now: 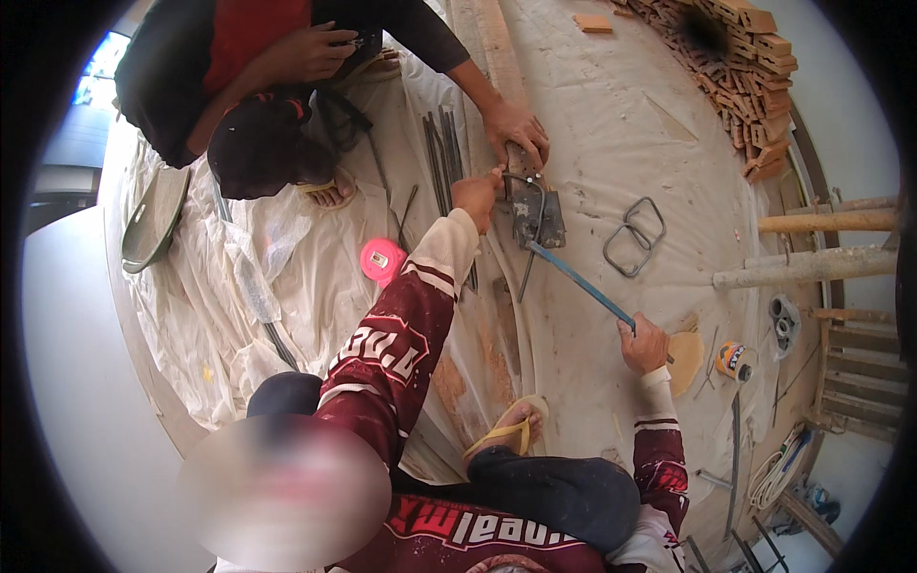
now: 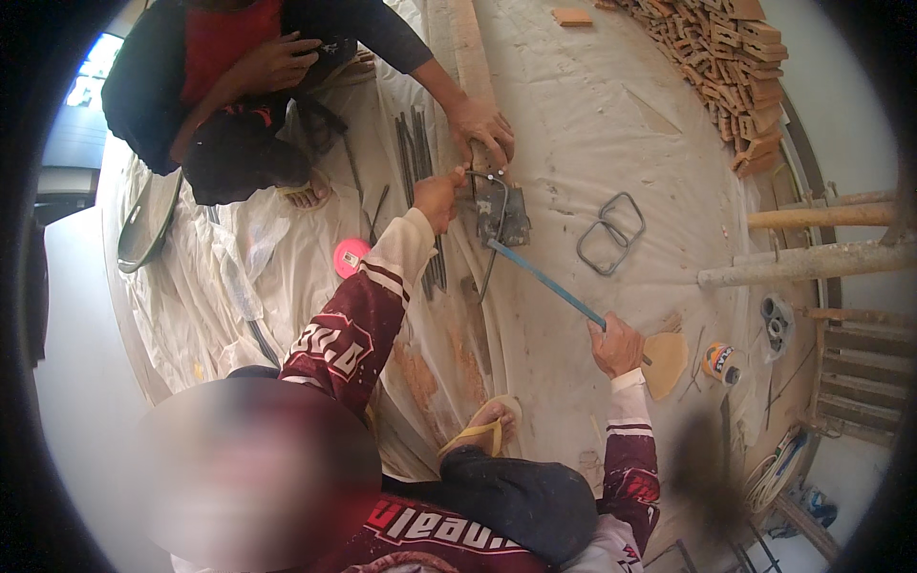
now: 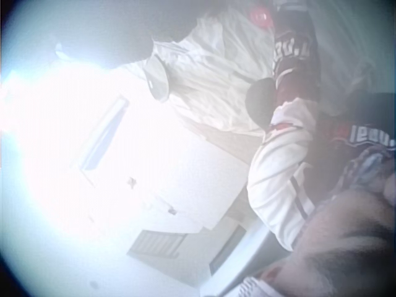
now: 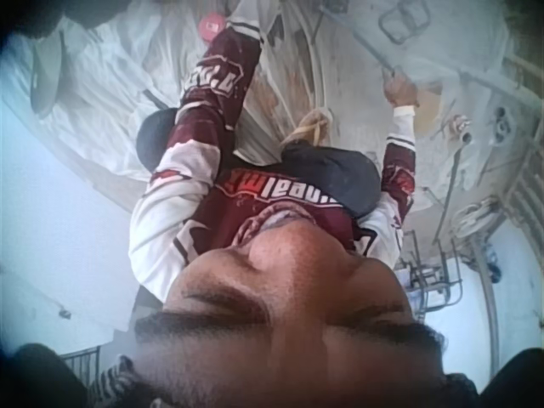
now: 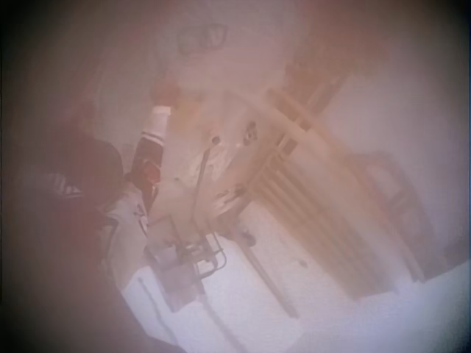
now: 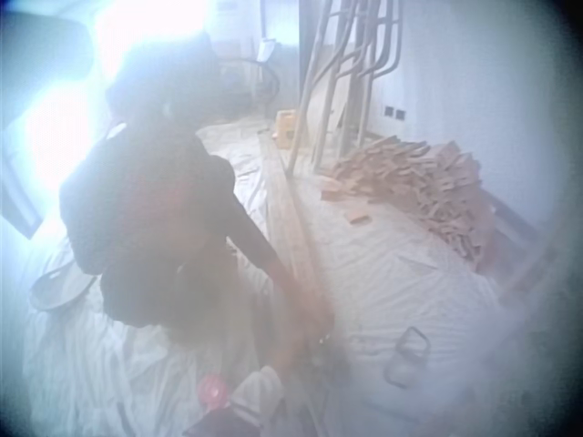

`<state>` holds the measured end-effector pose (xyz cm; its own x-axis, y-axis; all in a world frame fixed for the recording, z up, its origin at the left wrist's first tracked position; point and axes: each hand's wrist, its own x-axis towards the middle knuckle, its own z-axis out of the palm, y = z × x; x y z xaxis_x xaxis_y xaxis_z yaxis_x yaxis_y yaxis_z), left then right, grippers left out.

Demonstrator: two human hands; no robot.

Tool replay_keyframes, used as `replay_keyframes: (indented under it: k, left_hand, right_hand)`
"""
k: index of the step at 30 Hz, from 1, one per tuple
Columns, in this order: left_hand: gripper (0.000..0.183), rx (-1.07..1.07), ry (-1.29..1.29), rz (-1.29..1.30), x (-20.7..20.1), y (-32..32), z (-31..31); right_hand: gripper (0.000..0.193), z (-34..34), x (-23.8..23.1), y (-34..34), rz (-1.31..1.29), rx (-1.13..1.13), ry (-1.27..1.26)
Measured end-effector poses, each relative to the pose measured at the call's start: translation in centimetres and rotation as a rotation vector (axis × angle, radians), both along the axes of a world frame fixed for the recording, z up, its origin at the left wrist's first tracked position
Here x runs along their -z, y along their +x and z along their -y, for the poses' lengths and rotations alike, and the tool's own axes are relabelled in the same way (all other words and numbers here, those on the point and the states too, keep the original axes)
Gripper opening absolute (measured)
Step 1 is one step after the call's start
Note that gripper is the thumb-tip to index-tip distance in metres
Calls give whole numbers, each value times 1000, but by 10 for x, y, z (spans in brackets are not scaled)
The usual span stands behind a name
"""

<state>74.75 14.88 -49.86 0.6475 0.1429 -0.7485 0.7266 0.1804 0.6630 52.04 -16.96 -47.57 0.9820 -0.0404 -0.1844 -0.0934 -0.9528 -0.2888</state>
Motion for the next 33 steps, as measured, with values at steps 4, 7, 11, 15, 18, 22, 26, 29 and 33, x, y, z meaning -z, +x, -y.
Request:
replay_keyframes:
  k: [4,7,11,15,18,22,26,29,33]
  left_hand:
    - [31,31,-27,-3,5,0,-7]
    - [31,-8,-33,-14,3,2,-1]
    - [30,14,-13,-67,-1,6,-2]
    - [27,-56,-5,-36,3,6,-2]
    - [27,-79,3,-54,6,6,4]
    - [28,-14,-54,-47,11,8,-4]
    - [25,3,-75,-46,9,8,-7]
    - [26,18,-45,6,4,4,-3]
    - [28,-17,-41,18,4,7,-1]
  right_hand:
    - [33,-7,0,-1,13,19,-5]
    - [33,-6,1,-3,41,24,-24]
    - [34,-8,1,-6,61,45,-32]
    - [33,-14,-5,-3,9,64,-62]
    - [33,-12,-8,-5,39,62,-73]
    - [34,-8,-10,0,87,14,-67]
    - [34,-4,-8,1,118,-21,-72]
    - [34,-1,-4,2,134,-31,-65]
    - [34,7,-5,12,134,-64,-90]
